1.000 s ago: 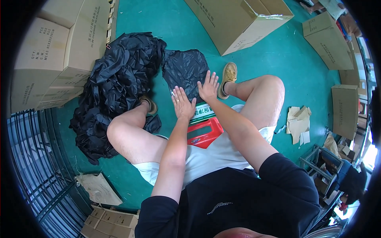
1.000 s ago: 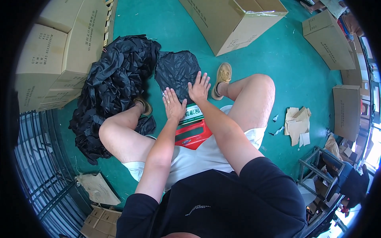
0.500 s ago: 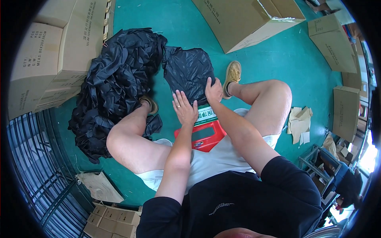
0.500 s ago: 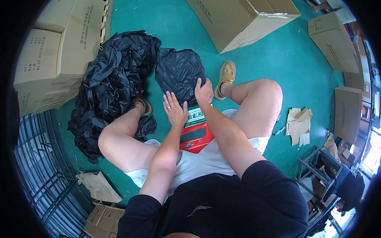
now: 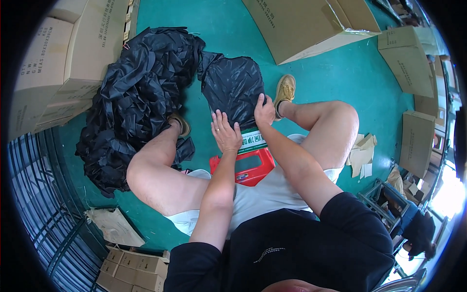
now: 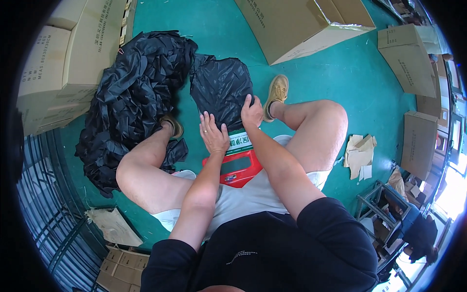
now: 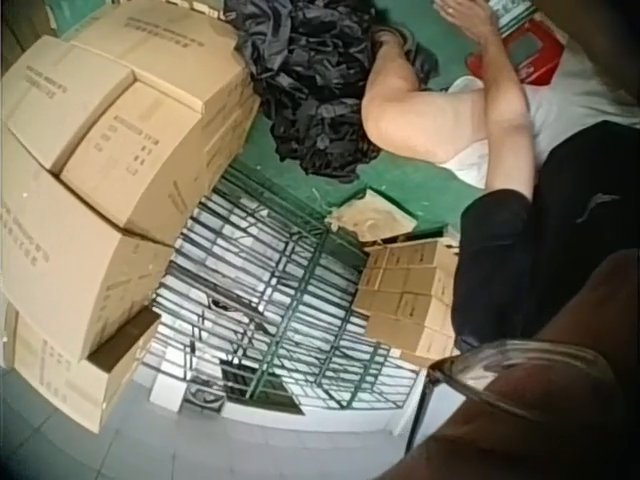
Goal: Folding and inspecting black fabric bags or covers in a manufacturing workshop.
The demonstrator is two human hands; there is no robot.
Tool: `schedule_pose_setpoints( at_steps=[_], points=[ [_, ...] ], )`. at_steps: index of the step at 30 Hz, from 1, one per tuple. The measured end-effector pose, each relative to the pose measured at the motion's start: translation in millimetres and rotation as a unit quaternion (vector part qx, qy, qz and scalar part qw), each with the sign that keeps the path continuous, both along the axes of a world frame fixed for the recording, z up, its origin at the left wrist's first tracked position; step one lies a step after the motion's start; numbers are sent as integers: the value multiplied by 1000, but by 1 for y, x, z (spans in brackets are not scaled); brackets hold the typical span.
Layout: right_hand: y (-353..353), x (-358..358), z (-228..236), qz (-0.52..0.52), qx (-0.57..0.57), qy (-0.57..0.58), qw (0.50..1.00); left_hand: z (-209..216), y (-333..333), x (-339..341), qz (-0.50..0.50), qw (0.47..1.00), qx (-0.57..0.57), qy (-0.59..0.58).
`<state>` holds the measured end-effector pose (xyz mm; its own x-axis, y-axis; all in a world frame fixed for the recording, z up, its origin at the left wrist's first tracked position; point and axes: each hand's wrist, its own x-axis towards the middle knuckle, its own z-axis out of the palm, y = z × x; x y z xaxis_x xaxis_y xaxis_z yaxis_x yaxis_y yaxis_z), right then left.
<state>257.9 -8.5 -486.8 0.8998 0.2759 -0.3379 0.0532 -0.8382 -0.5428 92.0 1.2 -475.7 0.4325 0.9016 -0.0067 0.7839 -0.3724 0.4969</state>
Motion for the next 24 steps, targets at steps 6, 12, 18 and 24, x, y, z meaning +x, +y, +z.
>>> schedule_pose_setpoints(
  at_steps=[6, 12, 18, 24],
  points=[
    [4, -5, 3, 14, -39, -44, 998, 20, 33, 24, 89, 988, -116, 57],
    [7, -8, 8, 26, -44, -48, 998, 29, 111, 52, 26, 998, 43, -49],
    [3, -4, 7, 20, -35, -17, 999, 1, 142, 49, -106, 990, 25, 84],
    [0, -4, 5, 24, -16, -22, 999, -14, 126, 34, -38, 999, -17, -21]
  ],
)
